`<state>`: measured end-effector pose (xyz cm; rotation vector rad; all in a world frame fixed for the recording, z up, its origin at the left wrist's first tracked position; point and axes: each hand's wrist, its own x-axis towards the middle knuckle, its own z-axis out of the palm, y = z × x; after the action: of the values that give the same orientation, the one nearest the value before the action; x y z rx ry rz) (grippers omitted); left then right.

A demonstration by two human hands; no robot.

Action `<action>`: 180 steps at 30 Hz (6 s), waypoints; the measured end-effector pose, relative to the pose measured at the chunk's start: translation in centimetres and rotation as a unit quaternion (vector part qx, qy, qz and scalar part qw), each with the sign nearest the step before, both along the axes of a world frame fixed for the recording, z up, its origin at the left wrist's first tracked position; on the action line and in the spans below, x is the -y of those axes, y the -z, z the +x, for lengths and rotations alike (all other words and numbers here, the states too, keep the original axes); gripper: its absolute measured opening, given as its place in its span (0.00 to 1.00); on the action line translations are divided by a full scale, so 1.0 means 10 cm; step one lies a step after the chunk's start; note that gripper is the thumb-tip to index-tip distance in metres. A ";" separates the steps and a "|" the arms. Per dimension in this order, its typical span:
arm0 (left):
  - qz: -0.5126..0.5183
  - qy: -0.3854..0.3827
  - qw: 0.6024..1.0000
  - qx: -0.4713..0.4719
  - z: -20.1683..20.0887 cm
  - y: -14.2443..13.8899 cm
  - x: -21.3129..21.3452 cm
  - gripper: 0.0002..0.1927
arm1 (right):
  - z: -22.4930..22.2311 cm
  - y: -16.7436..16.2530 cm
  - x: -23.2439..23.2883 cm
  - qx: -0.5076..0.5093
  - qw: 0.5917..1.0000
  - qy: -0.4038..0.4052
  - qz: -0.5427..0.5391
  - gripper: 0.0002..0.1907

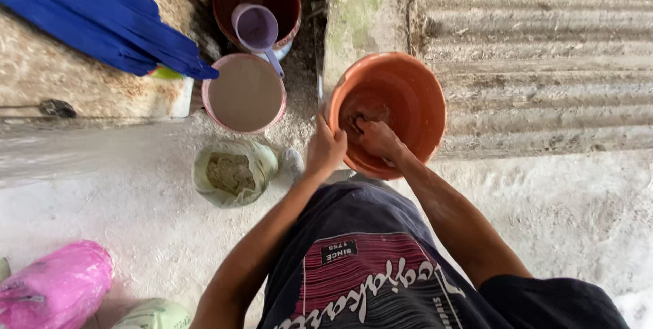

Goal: The person moves wooden boards aside on a stone workbench, then holds a large terracotta-colored bowl and scrapes dried residue from its inner surface with a small handheld tool. They continue scraping while rotating the bowl, rub the inside by hand, and finally dip a wide brush into a container of liquid.

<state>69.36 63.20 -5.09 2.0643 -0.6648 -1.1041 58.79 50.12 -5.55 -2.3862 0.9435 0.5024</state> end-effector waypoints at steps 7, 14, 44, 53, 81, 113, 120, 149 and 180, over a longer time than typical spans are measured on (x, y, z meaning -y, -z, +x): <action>-0.166 -0.044 0.985 0.030 -0.24 -0.13 -0.10 0.36 | -0.04 0.19 0.00 0.022 0.943 -0.189 -0.273 0.20; -0.170 -0.008 0.982 0.076 -0.27 -0.20 -0.15 0.41 | 0.05 0.18 -0.02 0.065 0.989 0.134 0.000 0.25; -0.237 -0.030 0.968 0.073 -0.19 -0.29 -0.13 0.39 | 0.06 -0.14 0.43 -0.246 0.947 -0.194 0.072 0.13; -0.169 -0.071 0.978 0.098 -0.38 0.08 -0.03 0.31 | -0.08 -0.10 0.43 -0.184 0.969 -0.157 0.056 0.14; -0.067 -0.034 0.996 -0.054 -0.06 -0.21 0.11 0.40 | -0.04 0.12 0.38 -0.237 0.932 -0.261 0.079 0.15; -0.153 -0.032 0.985 0.075 -0.54 -0.02 -0.51 0.39 | -0.17 0.22 -0.21 -0.109 0.926 -0.327 -0.152 0.14; -0.182 -0.049 0.978 -0.092 -0.14 -0.24 -0.66 0.44 | -0.17 0.11 -0.28 -0.197 0.969 -0.124 0.086 0.17; -0.300 -0.077 0.947 0.087 -0.68 -0.50 -1.74 0.31 | -0.47 -0.10 -1.25 -0.062 0.993 -0.094 -0.023 0.14; -0.158 -0.170 0.972 0.045 -1.00 -0.56 -2.88 0.25 | -0.95 -0.17 -2.42 -0.153 0.963 -0.209 0.072 0.22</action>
<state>59.37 91.95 0.54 1.8695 -0.4705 -0.6674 49.25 74.34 -3.83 -2.4153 0.4917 1.0869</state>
